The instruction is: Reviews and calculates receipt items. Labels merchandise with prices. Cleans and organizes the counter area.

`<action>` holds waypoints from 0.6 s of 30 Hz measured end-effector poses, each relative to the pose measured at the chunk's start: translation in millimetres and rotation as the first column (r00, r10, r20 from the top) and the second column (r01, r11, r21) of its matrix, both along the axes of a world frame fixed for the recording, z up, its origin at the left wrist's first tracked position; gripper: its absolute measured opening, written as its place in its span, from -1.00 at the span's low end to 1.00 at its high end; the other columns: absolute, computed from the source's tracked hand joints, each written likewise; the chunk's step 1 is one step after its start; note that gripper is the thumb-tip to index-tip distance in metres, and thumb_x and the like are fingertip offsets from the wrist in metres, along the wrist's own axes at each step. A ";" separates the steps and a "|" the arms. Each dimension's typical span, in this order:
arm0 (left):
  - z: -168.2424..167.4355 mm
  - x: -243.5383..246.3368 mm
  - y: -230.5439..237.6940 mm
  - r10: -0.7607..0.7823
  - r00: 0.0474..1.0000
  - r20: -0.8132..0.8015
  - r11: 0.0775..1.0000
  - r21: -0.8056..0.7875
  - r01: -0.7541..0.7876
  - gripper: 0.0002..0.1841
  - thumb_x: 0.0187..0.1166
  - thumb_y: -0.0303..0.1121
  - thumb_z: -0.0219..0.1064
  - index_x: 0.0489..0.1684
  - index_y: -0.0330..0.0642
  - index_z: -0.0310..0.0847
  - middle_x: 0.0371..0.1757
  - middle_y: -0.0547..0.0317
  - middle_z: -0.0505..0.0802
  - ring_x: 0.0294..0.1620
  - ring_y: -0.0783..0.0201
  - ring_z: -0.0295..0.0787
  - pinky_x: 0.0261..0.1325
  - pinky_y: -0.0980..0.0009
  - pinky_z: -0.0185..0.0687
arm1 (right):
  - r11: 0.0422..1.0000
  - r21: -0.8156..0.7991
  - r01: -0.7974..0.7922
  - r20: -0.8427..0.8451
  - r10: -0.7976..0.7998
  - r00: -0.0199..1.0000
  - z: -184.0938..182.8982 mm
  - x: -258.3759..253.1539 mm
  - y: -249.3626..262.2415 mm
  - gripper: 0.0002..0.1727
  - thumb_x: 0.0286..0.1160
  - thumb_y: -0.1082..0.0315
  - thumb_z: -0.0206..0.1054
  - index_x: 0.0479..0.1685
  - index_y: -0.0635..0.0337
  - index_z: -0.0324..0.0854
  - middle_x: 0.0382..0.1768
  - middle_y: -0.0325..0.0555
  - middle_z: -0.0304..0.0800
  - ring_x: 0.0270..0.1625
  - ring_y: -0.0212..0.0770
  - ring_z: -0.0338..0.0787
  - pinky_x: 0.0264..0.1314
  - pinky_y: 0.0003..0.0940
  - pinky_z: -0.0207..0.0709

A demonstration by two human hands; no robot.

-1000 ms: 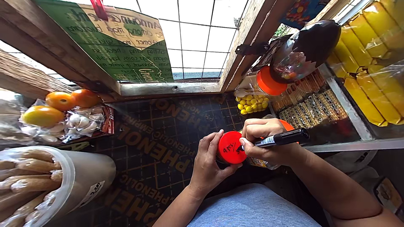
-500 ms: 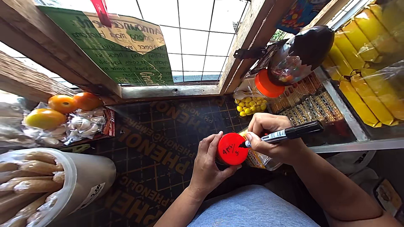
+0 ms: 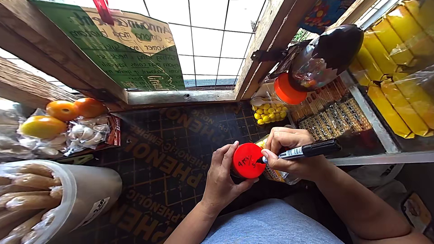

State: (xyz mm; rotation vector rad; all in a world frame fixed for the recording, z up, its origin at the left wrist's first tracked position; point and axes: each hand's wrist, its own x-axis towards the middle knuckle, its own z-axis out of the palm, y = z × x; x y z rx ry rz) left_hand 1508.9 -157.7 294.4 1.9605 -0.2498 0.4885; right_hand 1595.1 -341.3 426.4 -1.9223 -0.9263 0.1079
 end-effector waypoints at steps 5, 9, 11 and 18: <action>0.1 -0.1 -0.2 0.000 1.000 -0.004 1.000 0.001 0.000 -0.01 0.16 0.21 0.62 0.52 -0.40 0.51 0.38 -0.21 0.68 0.44 0.07 0.59 0.54 0.25 0.49 | 1.000 -0.011 -0.007 0.001 0.007 1.000 -0.8 0.0 0.4 -0.75 0.33 0.47 0.43 -0.66 0.14 0.54 -0.52 -0.31 0.62 -0.40 -0.57 0.61 -0.41 -0.74 0.45; -0.1 0.0 -0.2 -0.003 1.000 -0.004 1.000 -0.005 0.003 -0.01 0.16 0.21 0.62 0.52 -0.39 0.51 0.37 -0.20 0.68 0.43 0.07 0.59 0.54 0.25 0.49 | 0.999 -0.017 -0.038 0.007 0.038 0.999 -0.2 0.7 -0.1 -0.74 0.34 0.47 0.41 -0.68 0.14 0.52 -0.53 -0.31 0.61 -0.41 -0.58 0.59 -0.40 -0.74 0.42; 0.0 -0.2 -0.2 -0.002 1.000 -0.007 1.000 -0.004 0.002 -0.01 0.17 0.22 0.61 0.53 -0.38 0.50 0.37 -0.20 0.68 0.43 0.08 0.60 0.54 0.25 0.50 | 0.999 -0.021 -0.037 0.016 0.037 0.999 -0.1 0.8 -0.2 -0.72 0.32 0.48 0.40 -0.70 0.13 0.50 -0.54 -0.32 0.60 -0.42 -0.59 0.58 -0.43 -0.75 0.40; -0.6 -0.5 -0.4 0.000 1.000 -0.007 1.000 -0.014 0.000 -0.01 0.17 0.21 0.62 0.54 -0.37 0.50 0.39 -0.20 0.67 0.44 0.08 0.58 0.54 0.26 0.49 | 1.000 -0.011 -0.016 0.025 0.017 1.000 0.2 0.8 1.4 -0.73 0.31 0.49 0.42 -0.70 0.13 0.50 -0.53 -0.31 0.60 -0.41 -0.56 0.58 -0.41 -0.73 0.41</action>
